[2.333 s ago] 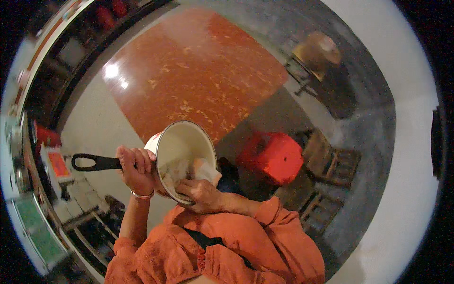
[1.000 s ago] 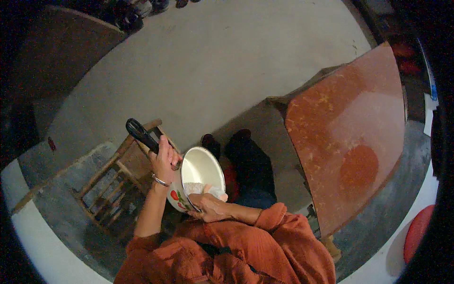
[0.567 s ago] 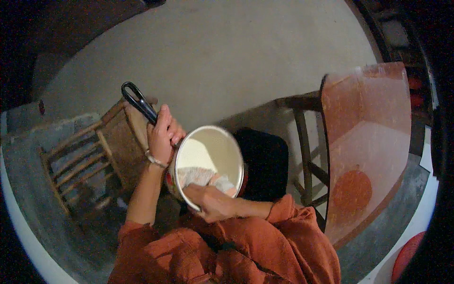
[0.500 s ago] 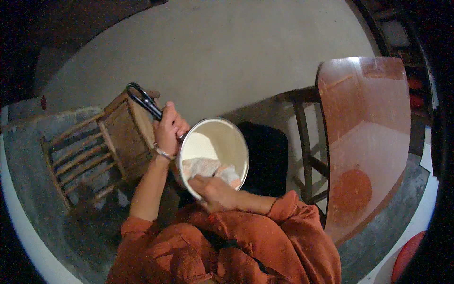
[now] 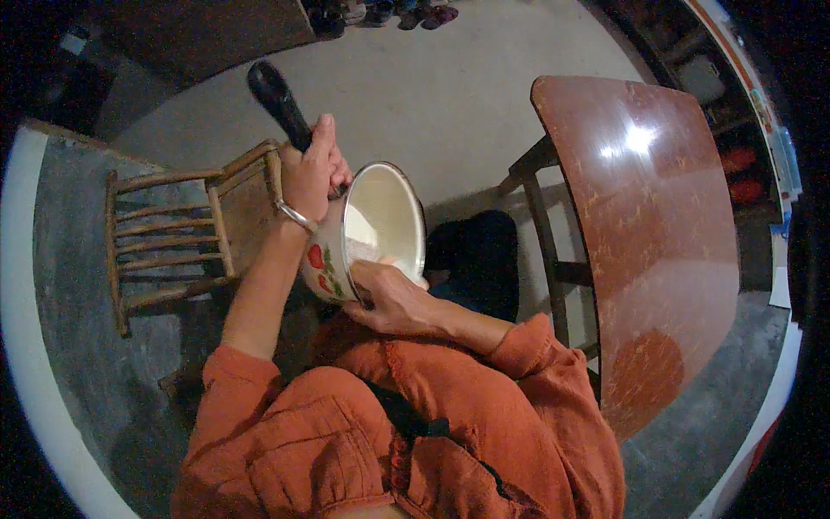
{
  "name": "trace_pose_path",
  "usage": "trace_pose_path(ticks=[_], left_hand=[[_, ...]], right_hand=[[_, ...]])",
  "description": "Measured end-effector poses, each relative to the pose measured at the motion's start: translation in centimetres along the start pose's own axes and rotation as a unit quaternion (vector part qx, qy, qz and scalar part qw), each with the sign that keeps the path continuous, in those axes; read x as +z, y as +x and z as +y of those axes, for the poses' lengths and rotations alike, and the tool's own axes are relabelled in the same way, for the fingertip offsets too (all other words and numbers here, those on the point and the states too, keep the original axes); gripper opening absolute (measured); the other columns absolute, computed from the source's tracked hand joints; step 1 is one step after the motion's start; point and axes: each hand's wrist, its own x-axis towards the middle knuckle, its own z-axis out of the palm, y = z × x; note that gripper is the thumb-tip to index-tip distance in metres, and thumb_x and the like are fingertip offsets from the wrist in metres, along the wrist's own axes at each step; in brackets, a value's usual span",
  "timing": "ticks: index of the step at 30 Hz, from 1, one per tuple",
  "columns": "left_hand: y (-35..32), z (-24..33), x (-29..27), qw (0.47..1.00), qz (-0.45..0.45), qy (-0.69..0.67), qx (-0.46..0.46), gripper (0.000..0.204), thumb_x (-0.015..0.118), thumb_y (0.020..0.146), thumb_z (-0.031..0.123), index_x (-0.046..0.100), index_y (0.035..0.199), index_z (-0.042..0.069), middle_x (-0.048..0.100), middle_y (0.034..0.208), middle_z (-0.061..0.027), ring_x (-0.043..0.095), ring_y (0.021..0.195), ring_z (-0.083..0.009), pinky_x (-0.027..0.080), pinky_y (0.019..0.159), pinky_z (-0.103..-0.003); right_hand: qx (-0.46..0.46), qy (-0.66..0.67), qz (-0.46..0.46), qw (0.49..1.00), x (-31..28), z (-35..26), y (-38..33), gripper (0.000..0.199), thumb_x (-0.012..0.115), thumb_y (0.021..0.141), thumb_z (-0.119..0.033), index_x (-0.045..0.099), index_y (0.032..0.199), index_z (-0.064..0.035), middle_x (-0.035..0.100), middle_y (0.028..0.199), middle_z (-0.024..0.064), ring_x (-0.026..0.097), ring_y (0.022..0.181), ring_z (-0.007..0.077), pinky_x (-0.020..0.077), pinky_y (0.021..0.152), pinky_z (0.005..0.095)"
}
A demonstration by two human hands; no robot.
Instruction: The person wipes a kitchen countertop with a cloth, then picks up a small pot and wipes its interior and exterior surfaces. The person moves from the counter to a table area while continuing to wipe the pot.
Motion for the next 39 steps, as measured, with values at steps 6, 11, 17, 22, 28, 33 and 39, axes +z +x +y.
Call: trace_pose_path(ticks=[6, 11, 17, 22, 28, 33, 39], left_hand=[[-3.6, 0.1, 0.4, 0.999, 0.017, 0.039, -0.015, 0.043, 0.058, 0.087, 0.034, 0.037, 0.056, 0.012, 0.034, 0.045, 0.0028, 0.036, 0.037, -0.0101, 0.038, 0.040, -0.029], [-2.1, -1.1, -2.6, 0.995, -0.020, -0.038, -0.087, 0.041, 0.059, 0.086, 0.035, 0.039, 0.058, 0.012, 0.034, 0.047, 0.0033, 0.036, 0.038, -0.0098, 0.037, 0.042, -0.027], [-0.8, -2.9, -3.6, 0.995, -0.026, -0.043, -0.086, 0.039, 0.060, 0.086, 0.034, 0.039, 0.059, 0.013, 0.034, 0.048, 0.0040, 0.035, 0.040, -0.0095, 0.036, 0.044, -0.028], [-1.6, -2.6, -3.6, 0.995, 0.005, -0.025, -0.099, 0.039, 0.059, 0.086, 0.035, 0.039, 0.060, 0.014, 0.033, 0.048, 0.0044, 0.035, 0.040, -0.0095, 0.036, 0.044, -0.027], [-0.9, -3.9, -4.0, 0.994, -0.045, -0.041, -0.086, 0.037, 0.062, 0.084, 0.040, 0.044, 0.067, 0.011, 0.043, 0.054, 0.0025, 0.042, 0.044, -0.0100, 0.039, 0.045, -0.025], [1.7, -4.3, -6.0, 0.946, -0.177, 0.257, -0.083, 0.060, 0.063, 0.076, 0.056, 0.055, 0.098, 0.001, 0.061, 0.077, -0.0073, 0.060, 0.071, -0.0138, 0.049, 0.066, -0.026], [-2.1, -3.0, -7.6, 0.871, -0.348, 0.344, -0.036, 0.086, 0.059, 0.078, 0.056, 0.029, 0.137, 0.002, 0.056, 0.117, -0.0141, 0.052, 0.107, -0.0216, 0.039, 0.093, -0.030]], right_hand=[[0.012, 0.038, -0.077, 0.996, 3.2, 1.5, -4.2, 0.041, 0.064, 0.074, -0.015, 0.050, 0.110, 0.0006, 0.054, 0.099, 0.0189, 0.054, 0.092, 0.0379, 0.0429, 0.082, 0.0398], [-0.081, -0.352, -0.094, 0.928, 2.1, 5.8, -5.4, 0.052, 0.069, 0.064, -0.018, 0.052, 0.114, -0.0147, 0.052, 0.107, 0.0074, 0.048, 0.100, 0.0267, 0.0369, 0.087, 0.0407], [-0.010, -0.142, -0.070, 0.987, 6.1, 5.3, -4.5, 0.043, 0.065, 0.067, -0.009, 0.053, 0.109, -0.0053, 0.053, 0.096, 0.0158, 0.053, 0.091, 0.0356, 0.0441, 0.080, 0.0393], [0.089, 0.107, 0.031, 0.990, 6.2, -0.1, -2.6, 0.038, 0.064, 0.069, -0.011, 0.056, 0.106, -0.0033, 0.057, 0.094, 0.0139, 0.054, 0.089, 0.0345, 0.0438, 0.081, 0.0388], [-0.131, -0.303, -0.064, 0.942, 4.3, 8.1, -4.3, 0.024, 0.054, 0.079, -0.018, 0.057, 0.103, -0.0140, 0.054, 0.102, 0.0097, 0.053, 0.095, 0.0299, 0.0465, 0.075, 0.0381], [-0.097, -0.246, -0.065, 0.962, 5.8, 6.3, -3.3, 0.027, 0.059, 0.068, -0.004, 0.055, 0.095, -0.0062, 0.053, 0.096, 0.0134, 0.054, 0.088, 0.0338, 0.0466, 0.073, 0.0418], [0.011, -0.124, 0.023, 0.992, 6.7, 1.7, -2.3, 0.019, 0.062, 0.074, -0.007, 0.055, 0.091, 0.0013, 0.053, 0.085, 0.0183, 0.055, 0.078, 0.0391, 0.0469, 0.069, 0.0432]])
